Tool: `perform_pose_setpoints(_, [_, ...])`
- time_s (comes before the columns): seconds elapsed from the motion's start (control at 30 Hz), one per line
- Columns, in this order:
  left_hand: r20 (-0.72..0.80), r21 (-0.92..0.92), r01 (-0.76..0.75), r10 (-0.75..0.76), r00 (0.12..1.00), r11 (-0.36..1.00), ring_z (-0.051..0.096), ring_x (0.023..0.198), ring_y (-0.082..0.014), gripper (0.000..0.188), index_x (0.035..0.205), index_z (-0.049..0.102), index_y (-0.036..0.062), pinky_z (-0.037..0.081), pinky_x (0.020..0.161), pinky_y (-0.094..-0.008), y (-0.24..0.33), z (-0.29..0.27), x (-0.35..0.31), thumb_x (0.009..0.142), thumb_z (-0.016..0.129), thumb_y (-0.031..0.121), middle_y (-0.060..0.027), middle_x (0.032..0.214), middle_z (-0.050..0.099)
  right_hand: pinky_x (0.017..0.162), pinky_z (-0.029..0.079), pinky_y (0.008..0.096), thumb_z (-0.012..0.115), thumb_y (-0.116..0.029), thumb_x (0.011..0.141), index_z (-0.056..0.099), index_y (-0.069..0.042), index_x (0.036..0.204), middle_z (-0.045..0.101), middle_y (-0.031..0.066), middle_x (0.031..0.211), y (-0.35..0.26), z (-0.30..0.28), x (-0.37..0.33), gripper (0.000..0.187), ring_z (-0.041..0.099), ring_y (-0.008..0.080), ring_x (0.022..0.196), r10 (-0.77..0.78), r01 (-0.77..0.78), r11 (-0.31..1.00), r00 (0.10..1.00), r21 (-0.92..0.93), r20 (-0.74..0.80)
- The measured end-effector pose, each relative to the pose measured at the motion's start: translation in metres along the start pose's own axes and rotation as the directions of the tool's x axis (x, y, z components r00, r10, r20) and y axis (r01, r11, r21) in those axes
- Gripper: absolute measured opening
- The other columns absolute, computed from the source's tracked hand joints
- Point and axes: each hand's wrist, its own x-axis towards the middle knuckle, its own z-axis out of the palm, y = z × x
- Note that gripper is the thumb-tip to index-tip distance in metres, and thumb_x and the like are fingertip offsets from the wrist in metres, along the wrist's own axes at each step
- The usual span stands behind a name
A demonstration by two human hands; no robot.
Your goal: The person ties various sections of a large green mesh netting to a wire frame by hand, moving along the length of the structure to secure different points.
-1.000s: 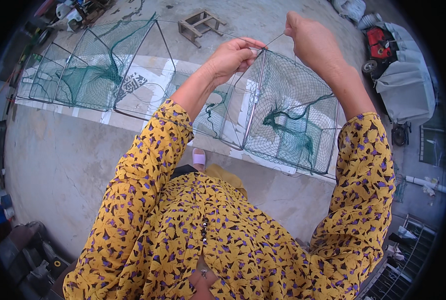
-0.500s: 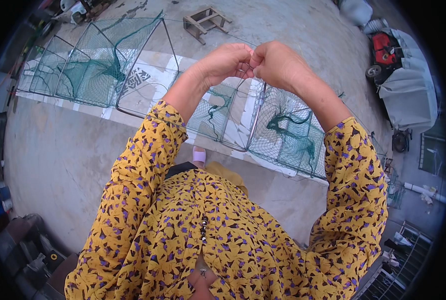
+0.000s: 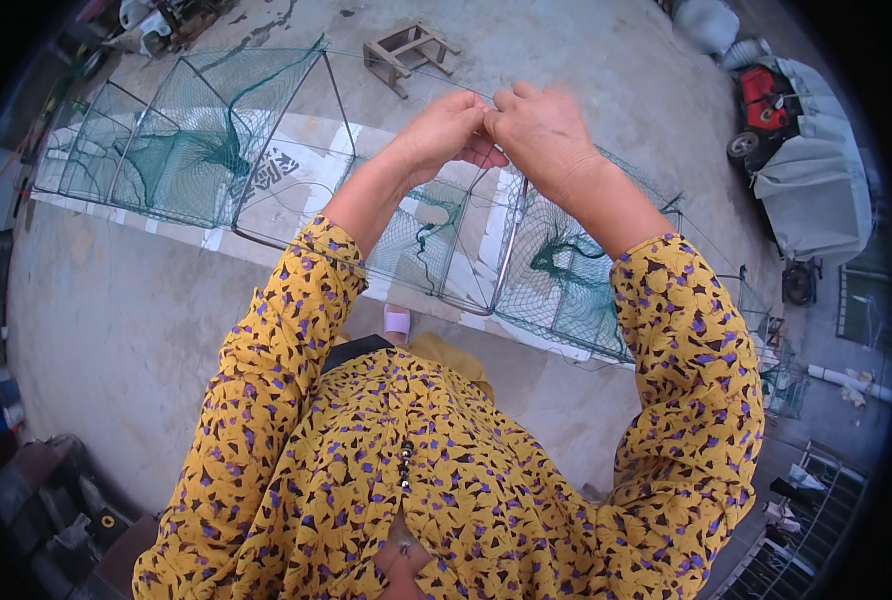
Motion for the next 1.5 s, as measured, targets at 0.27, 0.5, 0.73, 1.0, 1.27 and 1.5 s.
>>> perform_pose_setpoints(0.27, [-0.033,-0.067,-0.039,0.037,0.999,0.997,0.065,0.066,-0.024,0.018,0.086,0.046,-0.004,0.054,0.056,-0.0313,-0.001,0.0,-0.001,0.085,0.034,0.009,-0.0141,0.077,0.058,0.069,0.048,0.0292,0.056,-0.011,0.071,0.061,-0.01,0.079,0.054,0.0017,0.082,0.001,0.008,0.0,0.009,0.055,0.0171,0.084,-0.06,0.074,0.993,0.988,0.096,-0.141])
perform_pose_setpoints(0.5, [-0.013,-0.105,-0.005,0.004,1.0,0.994,0.057,0.064,-0.0148,0.016,0.094,0.048,0.0019,0.046,0.059,-0.0265,-0.009,-0.005,-0.002,0.088,0.043,0.016,-0.0077,0.082,0.054,0.065,0.049,0.0325,0.055,-0.007,0.073,0.059,-0.008,0.077,0.055,0.0065,0.08,0.012,0.001,-0.003,0.006,0.059,0.0243,0.079,-0.001,0.029,0.949,0.996,0.314,-0.089])
perform_pose_setpoints(0.73, [0.004,-0.218,-0.006,0.007,1.0,0.976,0.044,0.057,-0.0084,0.019,0.101,0.052,0.0035,0.039,0.052,-0.0217,-0.007,0.005,0.0,0.085,0.049,0.013,-0.0058,0.079,0.052,0.061,0.047,0.0376,0.056,-0.011,0.075,0.055,-0.006,0.08,0.056,0.0088,0.081,0.028,-0.021,-0.009,0.006,0.059,0.029,0.073,0.146,-0.074,0.947,0.966,0.313,-0.214])
perform_pose_setpoints(1.0, [0.076,-0.064,-0.071,0.076,0.994,0.995,0.032,0.053,-0.0006,0.029,0.111,0.059,0.0075,0.026,0.044,-0.0153,-0.009,0.005,0.003,0.084,0.05,0.006,0.0078,0.067,0.045,0.058,0.044,0.0423,0.057,-0.021,0.082,0.054,-0.008,0.082,0.061,0.0112,0.068,0.048,-0.034,-0.032,0.013,0.058,0.0327,0.068,0.403,-0.344,0.864,0.91,0.366,-0.096])
perform_pose_setpoints(1.27, [0.048,-0.039,-0.05,0.052,0.997,0.998,0.042,0.055,-0.0041,0.027,0.112,0.057,0.0043,0.035,0.048,-0.0172,-0.009,0.005,0.001,0.087,0.05,0.01,0.0026,0.072,0.051,0.059,0.045,0.0409,0.058,-0.022,0.081,0.058,-0.01,0.084,0.061,0.009,0.068,0.049,-0.019,-0.038,0.012,0.059,0.03,0.066,0.52,-0.443,0.781,0.852,0.44,-0.064])
perform_pose_setpoints(1.5, [-0.417,-0.024,-0.138,0.115,0.902,0.99,0.058,0.074,-0.0115,0.027,0.11,0.05,0.0007,0.048,0.064,-0.0227,-0.022,-0.027,-0.031,0.089,0.052,0.016,-0.0076,0.087,0.06,0.069,0.046,0.0395,0.059,-0.019,0.078,0.063,-0.007,0.089,0.061,0.0085,0.092,0.002,-0.043,-0.01,0.016,0.058,0.027,0.088,0.239,-0.105,0.945,0.868,0.309,-0.434])
